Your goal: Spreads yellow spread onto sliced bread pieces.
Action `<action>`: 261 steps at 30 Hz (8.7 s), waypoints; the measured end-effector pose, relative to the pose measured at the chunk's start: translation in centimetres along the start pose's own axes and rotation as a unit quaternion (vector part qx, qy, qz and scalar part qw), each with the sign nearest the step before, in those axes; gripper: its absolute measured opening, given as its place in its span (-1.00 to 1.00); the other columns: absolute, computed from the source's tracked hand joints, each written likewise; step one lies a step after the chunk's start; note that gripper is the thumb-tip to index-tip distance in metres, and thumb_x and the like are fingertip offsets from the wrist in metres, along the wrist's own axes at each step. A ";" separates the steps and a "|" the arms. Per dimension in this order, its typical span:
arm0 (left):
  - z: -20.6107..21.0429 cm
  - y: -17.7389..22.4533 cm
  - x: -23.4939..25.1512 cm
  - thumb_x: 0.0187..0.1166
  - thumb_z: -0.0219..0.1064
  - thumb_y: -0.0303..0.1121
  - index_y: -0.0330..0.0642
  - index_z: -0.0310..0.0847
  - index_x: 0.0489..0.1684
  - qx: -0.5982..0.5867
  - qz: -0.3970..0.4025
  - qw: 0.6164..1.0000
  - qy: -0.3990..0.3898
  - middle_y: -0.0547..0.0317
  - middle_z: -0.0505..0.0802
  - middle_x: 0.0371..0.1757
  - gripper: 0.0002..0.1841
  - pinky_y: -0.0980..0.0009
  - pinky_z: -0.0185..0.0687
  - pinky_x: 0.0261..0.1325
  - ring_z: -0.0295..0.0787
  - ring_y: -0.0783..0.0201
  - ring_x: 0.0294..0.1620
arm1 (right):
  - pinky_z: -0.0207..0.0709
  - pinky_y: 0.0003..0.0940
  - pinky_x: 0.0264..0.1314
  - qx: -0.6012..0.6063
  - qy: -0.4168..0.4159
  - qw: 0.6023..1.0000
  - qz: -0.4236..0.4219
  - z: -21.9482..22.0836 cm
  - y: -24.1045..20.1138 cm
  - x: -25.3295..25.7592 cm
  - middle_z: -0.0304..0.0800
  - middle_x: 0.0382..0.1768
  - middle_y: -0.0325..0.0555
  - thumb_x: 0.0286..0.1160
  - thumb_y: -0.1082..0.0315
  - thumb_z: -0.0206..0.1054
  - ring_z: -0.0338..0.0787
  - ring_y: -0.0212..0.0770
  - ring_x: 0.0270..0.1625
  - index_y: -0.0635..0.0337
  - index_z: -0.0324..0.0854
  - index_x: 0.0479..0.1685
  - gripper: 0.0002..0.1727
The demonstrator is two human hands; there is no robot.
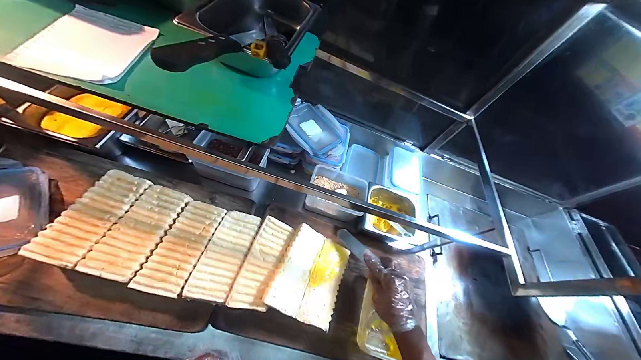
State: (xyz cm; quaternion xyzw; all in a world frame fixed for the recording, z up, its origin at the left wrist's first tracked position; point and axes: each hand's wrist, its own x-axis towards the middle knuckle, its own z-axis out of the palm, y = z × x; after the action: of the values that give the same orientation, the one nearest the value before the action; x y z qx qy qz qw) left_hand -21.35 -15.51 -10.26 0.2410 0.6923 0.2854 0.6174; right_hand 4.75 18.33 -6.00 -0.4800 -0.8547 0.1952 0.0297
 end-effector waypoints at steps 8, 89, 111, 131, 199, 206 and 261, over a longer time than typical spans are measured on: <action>1.2 -1.3 -1.5 0.67 0.28 -0.21 -0.26 0.70 0.23 -0.066 -0.013 0.997 0.038 -0.04 0.89 0.10 -0.65 0.06 0.78 0.25 0.88 0.10 0.09 | 0.54 0.01 0.54 -0.019 -0.074 0.994 0.082 -1.2 -1.5 -3.5 0.77 0.34 0.05 0.72 0.11 0.16 0.73 0.01 0.41 -0.32 0.63 0.56 -0.54; 10.0 2.4 0.1 0.79 0.16 -0.22 -0.33 0.70 0.08 -0.244 -0.171 0.955 -0.009 -0.13 0.90 -0.01 -0.67 0.13 0.86 0.03 0.92 0.01 -0.07 | 0.83 -0.19 -0.09 -0.020 0.139 0.986 0.094 7.1 -9.3 -15.4 0.86 0.03 0.03 0.59 0.24 0.28 0.90 -0.07 0.00 -0.29 0.79 0.35 -0.60; 18.0 10.0 0.5 0.87 -0.03 -0.08 -0.34 0.47 0.42 -0.405 -0.125 0.895 -0.135 -0.25 0.86 0.10 -0.51 0.04 0.84 0.05 0.90 -0.11 0.00 | 0.64 0.25 0.19 -0.225 -0.246 0.940 0.067 -10.1 3.3 -13.4 0.88 0.07 -0.05 0.69 0.16 0.18 0.83 0.11 0.17 -0.31 0.73 0.34 -0.64; 16.6 10.7 2.7 0.89 -0.14 0.02 -0.32 0.59 0.30 -0.371 -0.203 0.888 -0.178 -0.12 0.87 0.11 -0.43 0.06 0.78 0.20 0.86 0.00 0.10 | 0.53 -0.49 -0.45 0.521 -0.193 0.802 0.219 -6.1 0.5 -10.1 0.87 -0.21 -0.05 0.70 0.29 0.13 0.74 -0.34 -0.39 0.17 0.59 0.35 -0.64; 0.1 7.7 -1.3 0.83 0.02 -0.26 -0.33 0.63 0.32 -0.297 -0.040 0.954 -0.022 -0.20 0.85 0.19 -0.61 0.04 0.82 0.16 0.88 -0.09 0.09 | 0.82 -0.09 -0.06 0.007 0.190 0.975 0.114 6.8 -10.7 -21.6 0.86 -0.04 0.10 0.56 0.25 0.29 0.89 0.03 -0.03 -0.13 0.84 0.24 -0.66; 6.8 11.0 2.5 0.91 -0.15 -0.05 -0.28 0.37 0.58 -0.334 -0.034 0.940 0.056 -0.18 0.71 0.44 -0.46 -0.05 0.70 0.33 0.73 -0.07 0.37 | 0.82 -0.03 -0.08 0.095 0.201 0.970 0.102 9.2 -12.1 -19.7 0.87 -0.04 0.15 0.46 0.33 0.38 0.90 0.08 -0.04 -0.08 0.85 0.21 -0.64; 16.8 22.2 11.7 0.62 -0.24 0.46 -0.17 -0.07 0.92 0.636 0.065 0.745 0.190 -0.10 0.05 0.92 0.01 -0.30 -0.57 0.87 -0.26 -0.08 0.95 | 0.77 -0.08 -0.23 0.424 0.033 0.851 0.308 1.0 13.7 -15.1 0.87 -0.05 0.07 0.78 0.16 0.15 0.86 -0.09 -0.31 0.02 0.31 0.77 -0.42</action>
State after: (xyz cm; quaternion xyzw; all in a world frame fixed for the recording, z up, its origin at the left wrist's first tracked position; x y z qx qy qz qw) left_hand -6.50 10.21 -4.54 0.5632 0.7988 -0.1420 0.1569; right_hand 23.68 11.82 -9.81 -0.6653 -0.4963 0.5218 0.1969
